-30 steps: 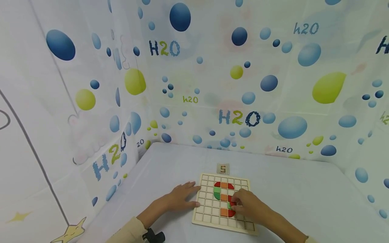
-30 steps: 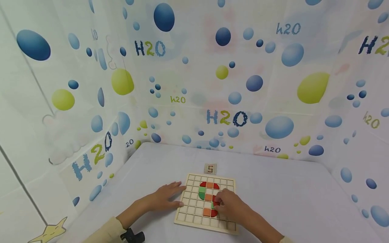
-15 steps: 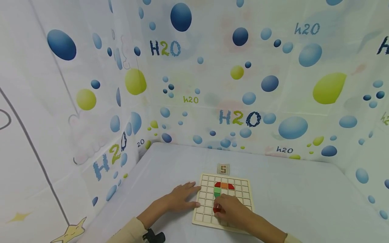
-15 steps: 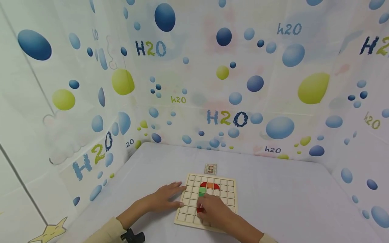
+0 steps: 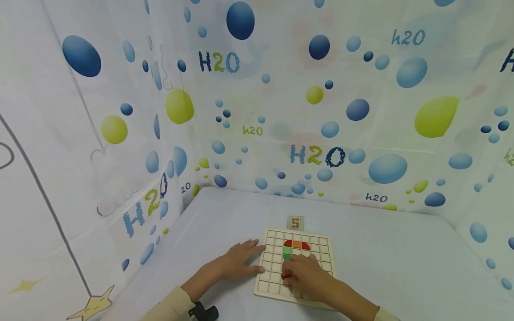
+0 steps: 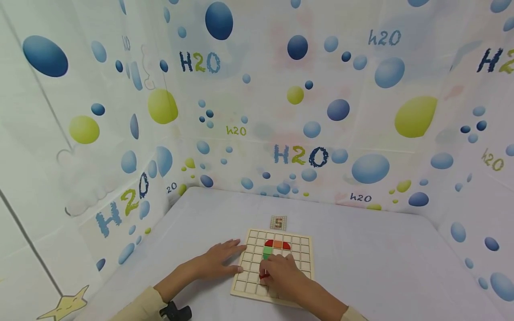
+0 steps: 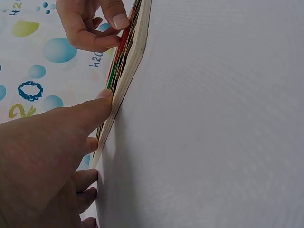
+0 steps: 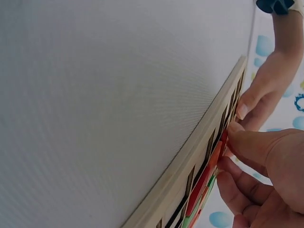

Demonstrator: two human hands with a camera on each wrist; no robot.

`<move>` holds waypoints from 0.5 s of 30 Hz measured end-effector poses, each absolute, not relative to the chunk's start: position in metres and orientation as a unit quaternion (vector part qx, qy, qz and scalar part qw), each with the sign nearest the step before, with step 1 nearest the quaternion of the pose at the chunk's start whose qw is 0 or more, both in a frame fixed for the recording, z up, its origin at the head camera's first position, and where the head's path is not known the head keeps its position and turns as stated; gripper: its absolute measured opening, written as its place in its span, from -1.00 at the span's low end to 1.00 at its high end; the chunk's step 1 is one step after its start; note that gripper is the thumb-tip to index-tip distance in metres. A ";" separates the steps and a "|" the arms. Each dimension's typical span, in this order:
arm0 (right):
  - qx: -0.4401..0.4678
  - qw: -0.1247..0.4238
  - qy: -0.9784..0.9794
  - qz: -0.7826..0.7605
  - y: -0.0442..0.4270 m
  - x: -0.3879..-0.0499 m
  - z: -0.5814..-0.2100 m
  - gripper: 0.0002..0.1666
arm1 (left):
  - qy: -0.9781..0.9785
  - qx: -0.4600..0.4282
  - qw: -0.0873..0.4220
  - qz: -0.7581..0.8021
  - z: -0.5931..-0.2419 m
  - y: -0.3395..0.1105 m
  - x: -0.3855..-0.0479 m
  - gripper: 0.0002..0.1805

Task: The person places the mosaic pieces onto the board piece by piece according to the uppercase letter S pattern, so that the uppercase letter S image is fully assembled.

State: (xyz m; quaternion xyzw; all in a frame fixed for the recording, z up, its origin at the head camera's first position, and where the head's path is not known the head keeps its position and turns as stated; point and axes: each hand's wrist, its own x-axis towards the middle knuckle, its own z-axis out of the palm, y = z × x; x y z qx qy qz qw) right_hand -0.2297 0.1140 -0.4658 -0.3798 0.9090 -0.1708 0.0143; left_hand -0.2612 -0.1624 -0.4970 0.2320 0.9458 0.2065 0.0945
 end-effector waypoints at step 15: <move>-0.376 0.009 0.909 -0.178 0.111 -0.228 -0.468 -0.84 | 0.947 0.231 0.096 0.203 -0.494 -0.161 -0.262 -0.16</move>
